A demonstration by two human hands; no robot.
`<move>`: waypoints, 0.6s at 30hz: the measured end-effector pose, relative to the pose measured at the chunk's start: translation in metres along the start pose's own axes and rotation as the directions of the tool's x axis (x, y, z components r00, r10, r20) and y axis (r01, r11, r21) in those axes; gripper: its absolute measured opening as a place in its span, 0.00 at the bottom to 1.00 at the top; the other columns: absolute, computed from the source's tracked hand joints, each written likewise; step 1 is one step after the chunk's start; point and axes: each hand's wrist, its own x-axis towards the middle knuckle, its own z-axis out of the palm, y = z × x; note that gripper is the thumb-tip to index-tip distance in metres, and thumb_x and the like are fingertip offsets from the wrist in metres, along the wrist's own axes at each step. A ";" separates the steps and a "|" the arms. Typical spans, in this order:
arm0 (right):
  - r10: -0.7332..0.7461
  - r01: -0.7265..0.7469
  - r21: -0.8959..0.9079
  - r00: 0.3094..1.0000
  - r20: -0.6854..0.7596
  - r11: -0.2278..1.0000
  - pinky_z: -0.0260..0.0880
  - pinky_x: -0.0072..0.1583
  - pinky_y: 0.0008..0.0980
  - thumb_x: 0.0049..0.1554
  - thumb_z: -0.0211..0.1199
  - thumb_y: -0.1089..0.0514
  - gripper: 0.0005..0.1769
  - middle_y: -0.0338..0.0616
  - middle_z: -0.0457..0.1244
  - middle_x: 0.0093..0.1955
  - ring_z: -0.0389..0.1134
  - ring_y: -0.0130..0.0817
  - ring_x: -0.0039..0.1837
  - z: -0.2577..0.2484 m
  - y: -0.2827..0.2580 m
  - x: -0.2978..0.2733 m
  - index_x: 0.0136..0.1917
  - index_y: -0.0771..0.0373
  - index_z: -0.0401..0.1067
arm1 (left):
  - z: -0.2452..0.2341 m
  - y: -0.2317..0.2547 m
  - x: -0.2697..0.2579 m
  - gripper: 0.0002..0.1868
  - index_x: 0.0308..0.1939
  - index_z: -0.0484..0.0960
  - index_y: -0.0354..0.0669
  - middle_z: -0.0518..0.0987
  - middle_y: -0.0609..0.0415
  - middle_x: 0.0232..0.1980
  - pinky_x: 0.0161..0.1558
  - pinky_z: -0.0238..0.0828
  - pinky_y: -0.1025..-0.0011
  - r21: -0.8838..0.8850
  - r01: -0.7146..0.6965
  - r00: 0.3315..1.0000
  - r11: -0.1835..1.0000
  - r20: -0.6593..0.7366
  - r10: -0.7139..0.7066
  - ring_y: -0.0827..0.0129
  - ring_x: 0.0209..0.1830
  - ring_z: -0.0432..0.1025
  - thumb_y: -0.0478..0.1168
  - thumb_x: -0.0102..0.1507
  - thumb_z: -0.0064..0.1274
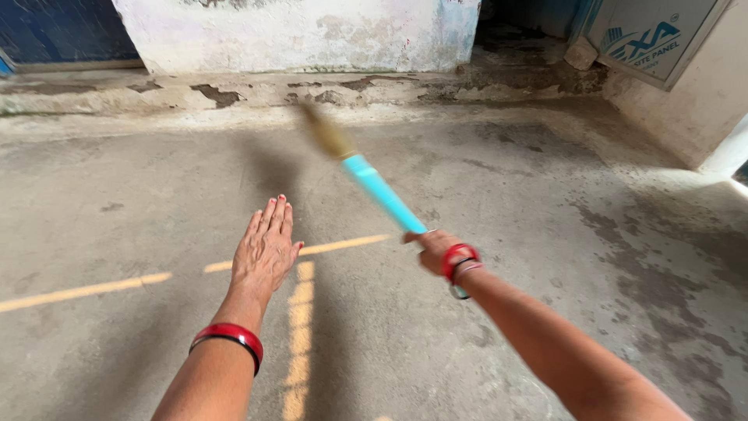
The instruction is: The person sweeps a concrete floor with a broom, moving debris toward a corner near a staircase and a blue metal door. The person uses consistent sweeping strokes to gather dust and small particles.
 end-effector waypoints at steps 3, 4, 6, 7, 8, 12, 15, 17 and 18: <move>-0.197 0.217 -0.276 0.975 0.098 0.936 0.67 0.33 0.27 0.68 0.43 0.57 0.30 0.41 0.68 0.47 0.66 0.26 0.37 -0.003 -0.065 0.011 0.79 0.29 0.53 | 0.011 -0.005 -0.002 0.39 0.78 0.42 0.36 0.39 0.46 0.83 0.78 0.35 0.63 0.001 0.007 0.999 1.000 0.044 -0.007 0.60 0.82 0.37 0.54 0.70 0.32; -0.286 0.301 -0.342 0.953 0.097 0.890 0.68 0.33 0.26 0.67 0.45 0.57 0.30 0.41 0.67 0.47 0.67 0.27 0.36 0.000 -0.087 0.016 0.78 0.27 0.55 | 0.017 -0.006 -0.001 0.38 0.79 0.42 0.35 0.39 0.46 0.83 0.78 0.35 0.63 0.019 0.012 0.997 1.000 0.070 -0.014 0.60 0.82 0.37 0.51 0.70 0.32; -0.462 0.441 -0.447 0.884 0.068 0.778 0.67 0.35 0.28 0.65 0.51 0.50 0.27 0.39 0.67 0.48 0.65 0.30 0.39 0.014 -0.131 0.021 0.73 0.22 0.59 | 0.030 -0.007 -0.005 0.36 0.79 0.43 0.35 0.40 0.46 0.83 0.78 0.35 0.64 0.029 0.042 0.996 0.999 0.072 -0.044 0.61 0.82 0.38 0.44 0.70 0.33; -0.544 0.489 -0.486 0.839 0.033 0.725 0.65 0.37 0.31 0.63 0.53 0.44 0.23 0.36 0.67 0.49 0.64 0.32 0.42 0.021 -0.149 0.025 0.69 0.19 0.62 | 0.036 -0.006 -0.007 0.35 0.79 0.43 0.36 0.41 0.46 0.83 0.78 0.36 0.64 0.023 0.060 0.997 0.998 0.042 -0.061 0.62 0.82 0.38 0.40 0.69 0.32; -0.496 0.480 -0.434 0.864 0.086 0.762 0.68 0.37 0.30 0.64 0.52 0.47 0.26 0.39 0.68 0.49 0.67 0.31 0.41 0.028 -0.164 0.031 0.72 0.20 0.59 | 0.041 -0.006 -0.008 0.34 0.79 0.44 0.37 0.42 0.46 0.83 0.78 0.37 0.65 0.017 0.078 0.997 0.997 0.013 -0.078 0.62 0.82 0.39 0.36 0.68 0.32; -0.328 0.366 -0.310 0.929 0.168 0.877 0.76 0.41 0.30 0.64 0.53 0.54 0.32 0.43 0.70 0.53 0.74 0.31 0.44 0.052 -0.164 0.071 0.77 0.23 0.56 | 0.056 -0.002 -0.012 0.35 0.79 0.43 0.37 0.40 0.46 0.83 0.79 0.35 0.64 -0.003 0.049 0.984 0.999 0.169 -0.048 0.62 0.83 0.38 0.36 0.67 0.30; -0.132 0.132 -0.011 0.991 0.020 0.991 0.77 0.51 0.39 0.66 0.52 0.49 0.21 0.40 0.68 0.58 0.74 0.40 0.52 0.083 -0.120 0.105 0.68 0.25 0.69 | 0.063 0.000 -0.012 0.36 0.79 0.41 0.35 0.39 0.45 0.83 0.78 0.35 0.64 0.027 0.031 0.976 0.999 0.214 -0.036 0.61 0.82 0.37 0.35 0.67 0.31; -0.039 0.072 0.177 0.982 -0.183 0.982 0.75 0.57 0.41 0.62 0.57 0.56 0.20 0.38 0.70 0.57 0.73 0.41 0.56 0.103 -0.062 0.118 0.61 0.31 0.76 | 0.065 0.004 -0.009 0.36 0.79 0.40 0.35 0.38 0.46 0.83 0.78 0.34 0.65 0.030 0.016 0.974 0.999 0.226 -0.023 0.61 0.82 0.36 0.35 0.66 0.31; -0.002 0.030 0.189 0.989 -0.149 0.982 0.74 0.56 0.44 0.66 0.52 0.57 0.20 0.45 0.70 0.55 0.73 0.42 0.55 0.107 -0.028 0.125 0.64 0.34 0.75 | 0.066 0.007 -0.007 0.36 0.79 0.40 0.36 0.38 0.46 0.83 0.78 0.34 0.65 0.016 0.012 0.974 1.000 0.226 -0.015 0.61 0.82 0.37 0.35 0.66 0.31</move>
